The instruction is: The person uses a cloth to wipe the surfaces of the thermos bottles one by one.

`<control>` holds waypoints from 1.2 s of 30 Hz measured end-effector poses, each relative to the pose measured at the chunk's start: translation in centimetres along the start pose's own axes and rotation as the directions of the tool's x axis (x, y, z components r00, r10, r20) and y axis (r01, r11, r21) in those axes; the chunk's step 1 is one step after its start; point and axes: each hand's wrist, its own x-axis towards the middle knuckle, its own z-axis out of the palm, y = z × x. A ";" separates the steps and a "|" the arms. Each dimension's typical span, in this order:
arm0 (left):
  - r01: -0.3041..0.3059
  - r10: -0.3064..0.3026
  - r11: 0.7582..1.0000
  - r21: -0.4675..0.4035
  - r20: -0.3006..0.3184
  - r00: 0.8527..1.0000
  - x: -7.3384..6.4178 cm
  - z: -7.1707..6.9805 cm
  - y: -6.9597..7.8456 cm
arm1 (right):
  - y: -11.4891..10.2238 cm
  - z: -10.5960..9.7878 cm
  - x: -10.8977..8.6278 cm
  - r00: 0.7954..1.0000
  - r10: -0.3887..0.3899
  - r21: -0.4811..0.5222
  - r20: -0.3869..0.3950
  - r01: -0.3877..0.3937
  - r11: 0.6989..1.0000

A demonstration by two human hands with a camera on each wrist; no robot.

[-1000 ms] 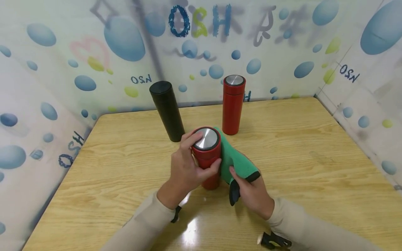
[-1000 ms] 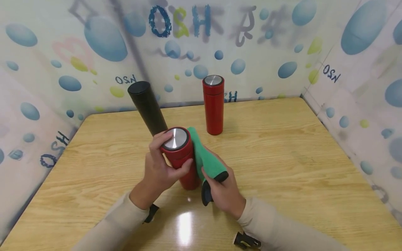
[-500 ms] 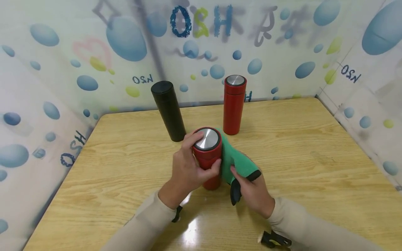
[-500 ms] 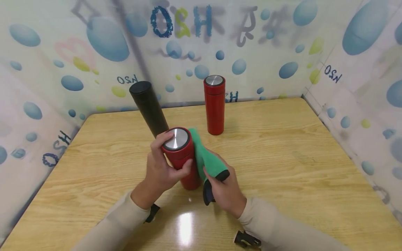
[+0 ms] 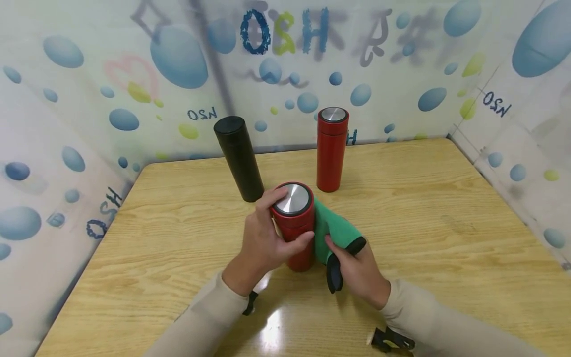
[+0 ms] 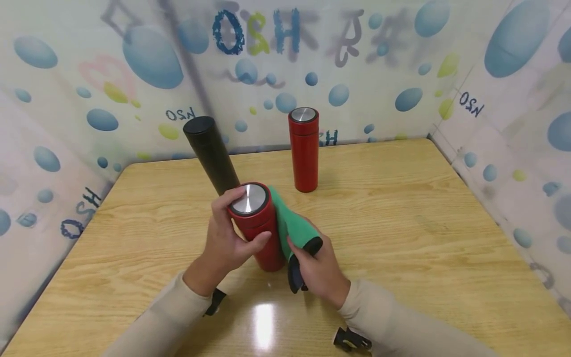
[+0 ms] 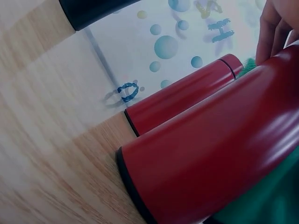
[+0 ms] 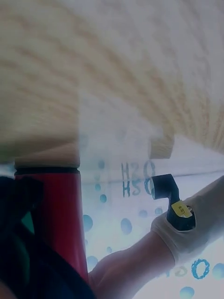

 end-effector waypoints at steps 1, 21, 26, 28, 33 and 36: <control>0.007 -0.007 1.000 -0.007 0.006 1.000 0.0 0.0 0.0 | 0.1 0.0 0.1 1.000 -0.009 -0.019 0.004 0.009 1.000; -0.019 0.027 0.990 -0.137 0.056 0.998 0.2 -0.7 -0.4 | 0.1 -0.2 0.2 0.999 0.011 0.055 0.043 -0.013 0.998; -0.020 0.039 0.981 -0.195 0.092 0.995 0.5 -0.7 -0.3 | -0.1 -0.4 0.1 1.000 0.006 0.026 0.025 -0.006 1.000; -0.020 0.041 0.978 -0.208 0.101 0.994 0.6 -0.7 -0.2 | -0.2 -0.4 0.2 0.999 0.036 0.006 0.017 -0.036 0.999; -0.009 0.032 0.978 -0.209 0.111 0.993 0.8 -1.2 -0.1 | -0.3 -0.2 0.0 1.000 0.018 0.029 0.005 -0.018 0.999; 0.000 0.023 0.984 -0.178 0.130 0.991 1.0 -1.6 0.0 | -0.3 -0.1 -0.1 1.000 -0.005 0.038 0.011 0.004 0.999</control>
